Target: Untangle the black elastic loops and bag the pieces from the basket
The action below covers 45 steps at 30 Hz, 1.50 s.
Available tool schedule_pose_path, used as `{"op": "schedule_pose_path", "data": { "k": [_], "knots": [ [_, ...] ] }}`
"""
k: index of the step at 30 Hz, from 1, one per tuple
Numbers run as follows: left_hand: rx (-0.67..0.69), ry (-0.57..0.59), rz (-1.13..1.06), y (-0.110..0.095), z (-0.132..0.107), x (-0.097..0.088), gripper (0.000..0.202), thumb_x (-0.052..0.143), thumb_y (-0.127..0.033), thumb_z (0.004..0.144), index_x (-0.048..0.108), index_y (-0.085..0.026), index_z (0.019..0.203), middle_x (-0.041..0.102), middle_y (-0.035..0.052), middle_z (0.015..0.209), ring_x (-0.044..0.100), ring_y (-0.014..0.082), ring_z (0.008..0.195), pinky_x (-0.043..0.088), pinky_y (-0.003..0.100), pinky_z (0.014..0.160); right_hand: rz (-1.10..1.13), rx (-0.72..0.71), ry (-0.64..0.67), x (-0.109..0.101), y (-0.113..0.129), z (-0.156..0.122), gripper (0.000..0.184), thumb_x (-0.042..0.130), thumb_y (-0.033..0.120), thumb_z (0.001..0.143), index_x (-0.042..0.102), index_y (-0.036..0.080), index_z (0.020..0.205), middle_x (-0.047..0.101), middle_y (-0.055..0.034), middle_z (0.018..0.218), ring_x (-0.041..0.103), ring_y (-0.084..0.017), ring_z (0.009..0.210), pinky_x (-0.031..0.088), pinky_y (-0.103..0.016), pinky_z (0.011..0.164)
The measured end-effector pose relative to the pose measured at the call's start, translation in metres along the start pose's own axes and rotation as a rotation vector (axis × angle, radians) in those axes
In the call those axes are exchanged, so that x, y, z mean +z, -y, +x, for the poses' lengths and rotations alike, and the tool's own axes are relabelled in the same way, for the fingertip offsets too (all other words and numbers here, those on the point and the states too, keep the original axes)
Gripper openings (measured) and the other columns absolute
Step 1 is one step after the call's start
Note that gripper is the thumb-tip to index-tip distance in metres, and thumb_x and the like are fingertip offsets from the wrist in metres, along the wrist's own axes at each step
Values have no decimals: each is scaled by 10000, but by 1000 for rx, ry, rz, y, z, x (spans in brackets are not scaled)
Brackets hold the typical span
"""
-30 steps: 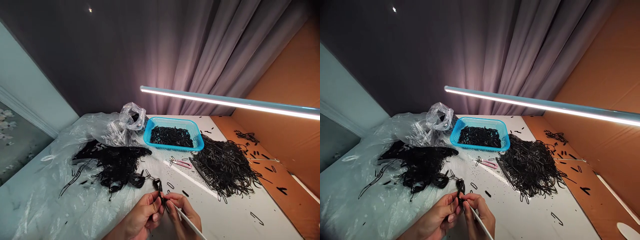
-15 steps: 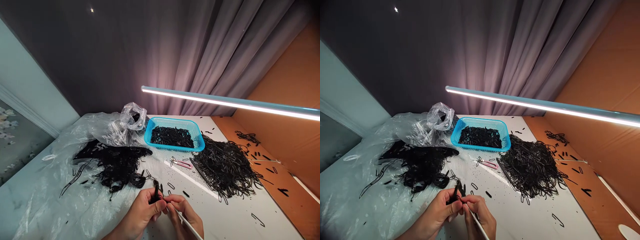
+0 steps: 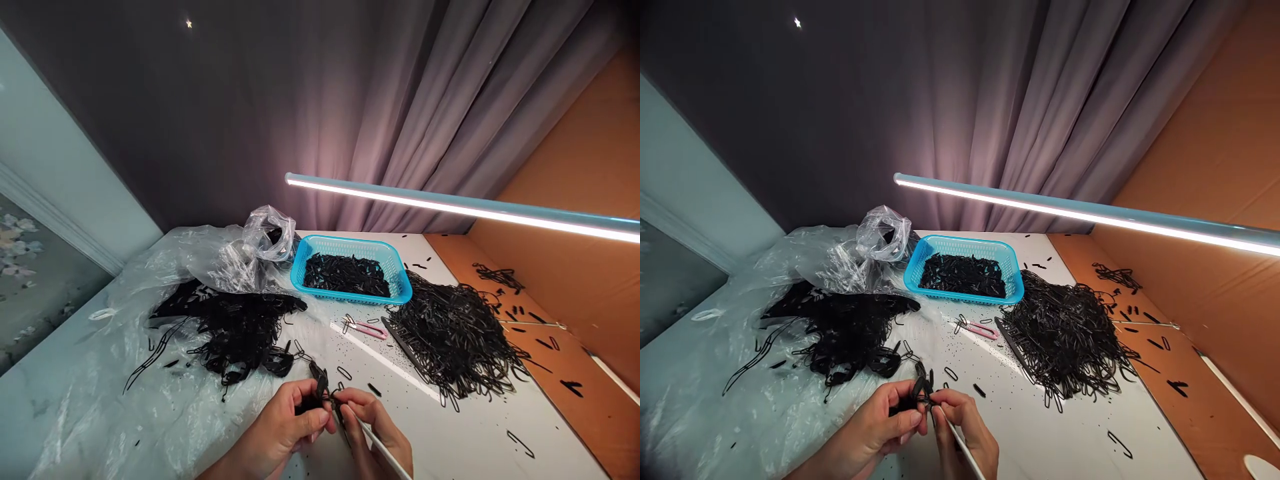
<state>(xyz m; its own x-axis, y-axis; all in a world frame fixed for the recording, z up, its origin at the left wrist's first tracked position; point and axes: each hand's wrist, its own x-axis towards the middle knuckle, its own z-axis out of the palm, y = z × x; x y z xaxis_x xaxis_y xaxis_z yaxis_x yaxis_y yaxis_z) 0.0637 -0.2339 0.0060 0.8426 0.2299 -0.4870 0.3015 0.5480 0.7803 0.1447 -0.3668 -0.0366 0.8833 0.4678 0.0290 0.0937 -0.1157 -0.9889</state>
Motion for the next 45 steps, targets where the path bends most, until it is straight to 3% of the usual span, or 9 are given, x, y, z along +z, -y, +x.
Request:
{"op": "schedule_pose_path", "data": {
  "k": [5,10,16,19,21,25,31,37,45],
  "knots": [
    [-53,41,-99,-3,-4,-3,373,668,-183,813,584,-154,1175,670,56,825,363,77,584,193,233,555,51,64,24,-9,-1,8,275,654,488,848,723,221,847,751,-39,916,677,-164,715,487,-212,651],
    [-154,104,-118,-6,-15,-13,560,678,-130,748,551,-107,1293,679,83,765,383,79,535,152,257,521,116,47,-50,-25,-3,26,228,640,428,887,682,212,827,709,-60,1022,643,-204,931,485,-244,776],
    [-134,97,-231,1,-12,-12,342,607,-222,792,687,-62,1084,679,127,860,475,85,561,178,236,497,330,115,139,-20,-4,27,224,650,394,892,678,209,770,679,-53,925,629,-197,853,503,-275,780],
    [-136,1,-328,6,-3,-6,380,589,-420,877,712,-78,988,654,100,842,489,83,564,185,216,474,405,154,235,-16,0,20,245,667,404,874,688,197,744,687,-81,915,660,-231,861,532,-304,757],
    [-118,-90,-355,8,2,-3,365,668,-441,850,717,-94,952,632,65,823,462,62,568,192,194,471,388,151,274,-17,1,15,233,689,407,854,707,193,764,695,-87,878,665,-228,803,537,-295,703],
    [-39,-176,-317,9,7,-3,330,819,-364,739,711,-95,898,581,17,737,374,41,547,184,176,464,299,134,272,-25,-3,12,253,694,424,841,711,188,752,697,-83,828,647,-198,688,515,-263,621],
    [39,-183,-233,12,7,-4,379,850,-404,693,664,-113,850,524,-24,700,330,47,551,207,183,500,297,120,341,-22,-2,13,299,665,443,853,624,195,691,711,-117,1032,657,-276,1009,511,-322,852],
    [104,-168,-156,11,5,3,368,842,-405,701,638,-134,844,486,-53,662,333,74,590,268,209,589,266,109,299,-9,9,13,280,645,434,871,639,191,731,724,-99,938,673,-233,831,518,-283,713],
    [133,-190,-119,13,9,4,330,836,-377,708,632,-144,823,531,-37,713,344,88,602,256,234,580,177,63,293,-13,7,16,275,609,437,899,681,186,814,741,-111,945,691,-244,858,528,-278,717]
  ]
}}
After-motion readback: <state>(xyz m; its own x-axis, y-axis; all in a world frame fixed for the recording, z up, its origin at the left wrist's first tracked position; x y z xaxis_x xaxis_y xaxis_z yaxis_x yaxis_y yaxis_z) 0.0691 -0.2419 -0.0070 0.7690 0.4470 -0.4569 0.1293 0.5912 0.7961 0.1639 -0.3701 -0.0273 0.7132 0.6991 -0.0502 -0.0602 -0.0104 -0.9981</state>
